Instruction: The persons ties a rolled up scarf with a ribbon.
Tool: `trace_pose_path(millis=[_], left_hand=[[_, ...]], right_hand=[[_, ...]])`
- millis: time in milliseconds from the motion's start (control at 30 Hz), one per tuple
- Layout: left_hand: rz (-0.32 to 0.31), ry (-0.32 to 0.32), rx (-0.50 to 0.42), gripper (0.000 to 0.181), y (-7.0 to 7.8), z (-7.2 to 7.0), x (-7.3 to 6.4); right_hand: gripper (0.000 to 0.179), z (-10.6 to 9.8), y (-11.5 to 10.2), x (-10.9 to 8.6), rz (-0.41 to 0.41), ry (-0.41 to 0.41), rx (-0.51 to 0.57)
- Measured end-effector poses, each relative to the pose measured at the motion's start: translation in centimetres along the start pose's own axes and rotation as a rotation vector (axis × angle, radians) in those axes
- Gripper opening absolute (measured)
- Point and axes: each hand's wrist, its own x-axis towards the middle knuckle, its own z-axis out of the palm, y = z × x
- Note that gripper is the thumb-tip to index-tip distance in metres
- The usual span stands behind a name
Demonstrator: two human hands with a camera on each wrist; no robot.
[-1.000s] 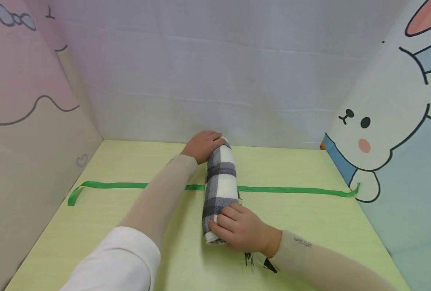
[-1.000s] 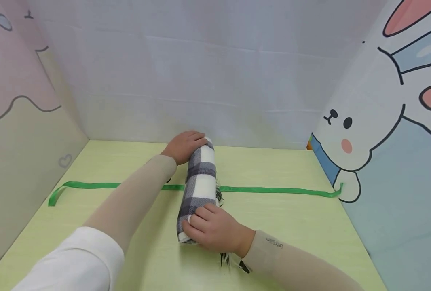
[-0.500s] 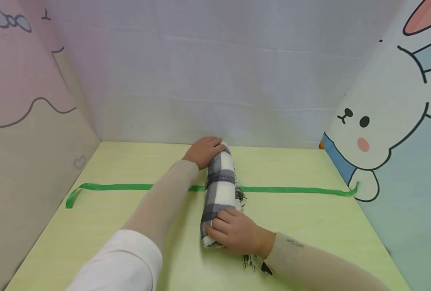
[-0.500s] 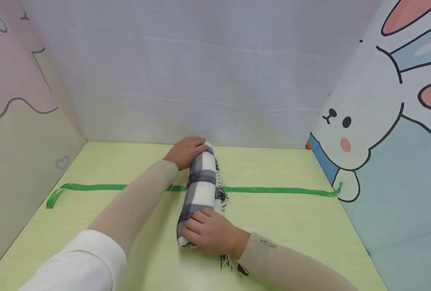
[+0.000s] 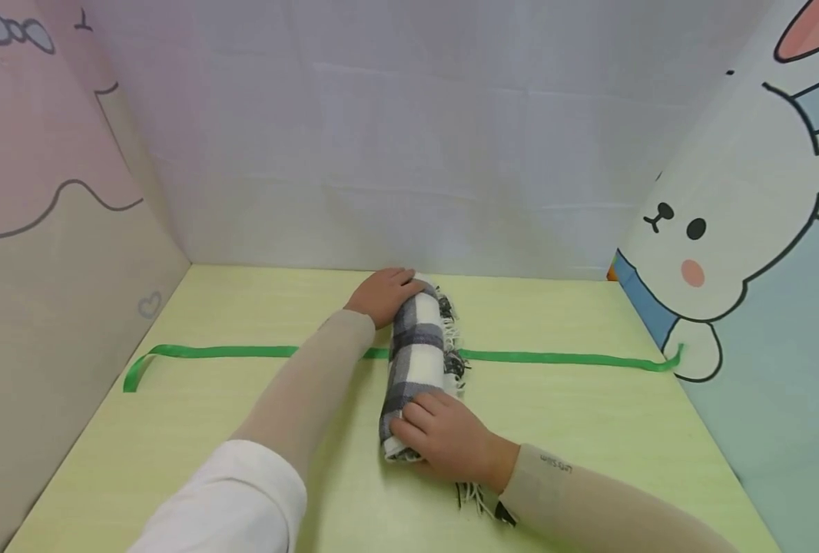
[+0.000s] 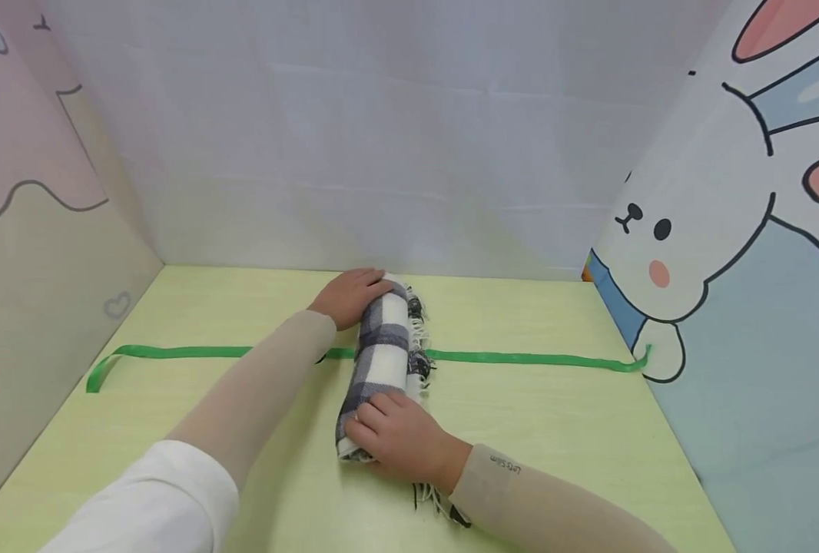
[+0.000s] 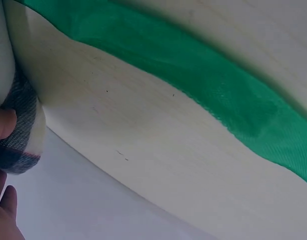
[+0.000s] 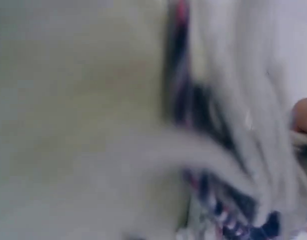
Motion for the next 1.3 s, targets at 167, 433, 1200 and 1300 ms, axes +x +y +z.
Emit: trace_pose_path(millis=[167, 433, 1200, 1300], left_hand=[[-0.013, -0.009, -0.008, 0.055, -0.2, -0.4, -0.6], [-0.040, -0.055, -0.023, 0.057, -0.1, -0.9, -1.6], [-0.017, -0.042, -0.180, 0.052, 0.2, -3.0, -7.7], [-0.051, -0.047, -0.219, 0.052, -0.1, -3.4, -9.0]], right_hand=[[0.048, -0.1, -0.3, -0.3, 0.021, -0.125, 0.030], [0.050, -0.8, -0.1, -0.2, 0.054, -0.129, 0.141], [0.070, -1.1, 2.7, -0.8, 0.519, -0.341, 0.225], [0.069, -1.1, 3.1, -0.8, 0.510, -0.307, 0.223]])
